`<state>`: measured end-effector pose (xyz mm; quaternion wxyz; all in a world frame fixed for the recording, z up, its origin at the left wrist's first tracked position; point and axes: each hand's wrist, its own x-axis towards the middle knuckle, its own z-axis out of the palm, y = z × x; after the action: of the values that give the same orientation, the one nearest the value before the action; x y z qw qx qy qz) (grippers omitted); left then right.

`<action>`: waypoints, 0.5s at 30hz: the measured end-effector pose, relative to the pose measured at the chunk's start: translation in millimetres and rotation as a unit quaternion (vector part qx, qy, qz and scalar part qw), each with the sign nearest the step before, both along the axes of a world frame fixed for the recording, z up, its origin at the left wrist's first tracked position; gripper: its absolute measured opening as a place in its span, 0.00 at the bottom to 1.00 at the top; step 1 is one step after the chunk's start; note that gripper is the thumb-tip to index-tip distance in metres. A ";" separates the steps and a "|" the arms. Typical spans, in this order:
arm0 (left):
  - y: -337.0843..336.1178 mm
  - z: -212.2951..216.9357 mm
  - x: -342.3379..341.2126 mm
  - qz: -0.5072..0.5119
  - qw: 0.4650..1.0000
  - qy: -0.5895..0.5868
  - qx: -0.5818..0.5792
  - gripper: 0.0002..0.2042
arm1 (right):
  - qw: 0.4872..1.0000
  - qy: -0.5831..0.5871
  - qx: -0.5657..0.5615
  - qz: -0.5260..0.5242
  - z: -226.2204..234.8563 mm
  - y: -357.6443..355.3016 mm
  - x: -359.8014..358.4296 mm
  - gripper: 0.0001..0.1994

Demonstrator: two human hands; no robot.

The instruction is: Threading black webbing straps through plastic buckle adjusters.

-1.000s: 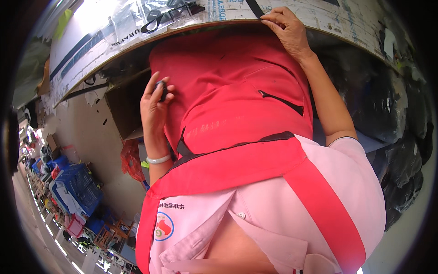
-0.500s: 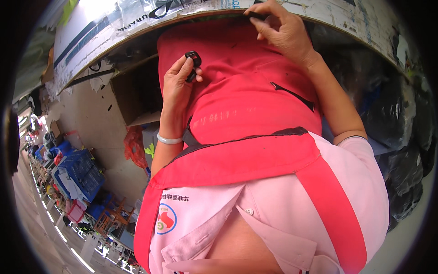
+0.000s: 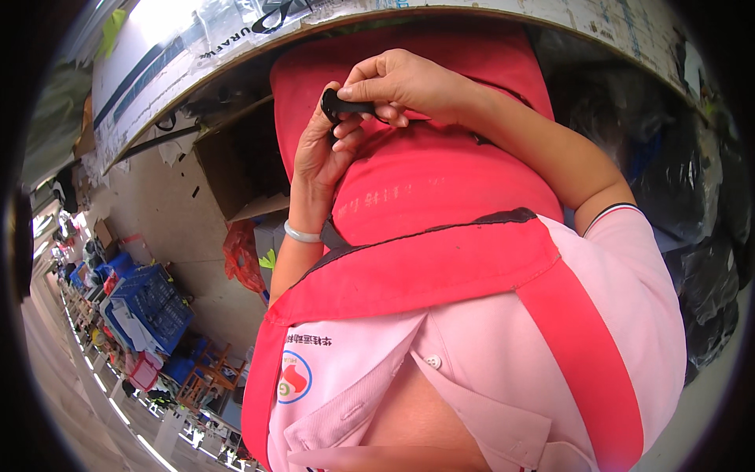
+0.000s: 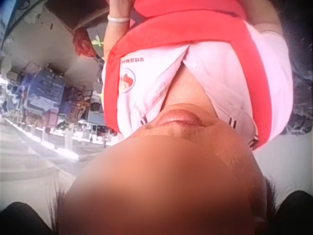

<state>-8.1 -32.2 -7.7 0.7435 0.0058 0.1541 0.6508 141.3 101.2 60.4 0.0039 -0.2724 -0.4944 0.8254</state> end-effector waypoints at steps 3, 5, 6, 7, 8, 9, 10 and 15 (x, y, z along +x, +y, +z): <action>1.0 -0.9 -0.4 -0.006 1.000 -0.023 0.009 0.13 | 0.999 -0.005 -0.034 -0.014 -1.5 0.7 1.6 0.11; 1.6 -1.6 -0.6 -0.008 1.000 -0.026 0.003 0.13 | 0.999 -0.002 -0.039 -0.005 -4.5 0.6 2.5 0.11; 2.0 -2.2 -0.7 -0.011 1.000 -0.027 0.008 0.13 | 0.999 -0.002 -0.040 -0.006 -3.5 0.2 2.1 0.11; 2.3 -2.5 -0.9 -0.015 0.999 -0.027 0.013 0.13 | 0.999 -0.003 -0.042 -0.011 -1.4 -0.3 1.3 0.11; 2.5 -2.7 -0.7 -0.016 0.999 -0.027 0.012 0.13 | 0.999 -0.004 -0.043 -0.017 -0.4 -0.8 1.2 0.11; 2.6 -2.7 -0.7 -0.011 1.000 -0.010 0.014 0.13 | 0.999 -0.003 -0.044 -0.017 -1.2 -1.1 1.4 0.11; 2.7 -2.7 -0.8 -0.005 1.000 0.007 0.016 0.13 | 0.997 0.007 -0.075 -0.024 -2.9 -1.1 1.6 0.11; 7.3 2.1 -6.2 -0.014 0.991 0.131 -0.002 0.17 | 0.985 0.039 -0.153 -0.064 -11.0 -3.4 2.3 0.10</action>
<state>-14.3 -24.8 -5.5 0.7261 0.0915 0.2513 0.6335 143.6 97.8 49.4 0.0348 -0.2684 -0.3435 0.8993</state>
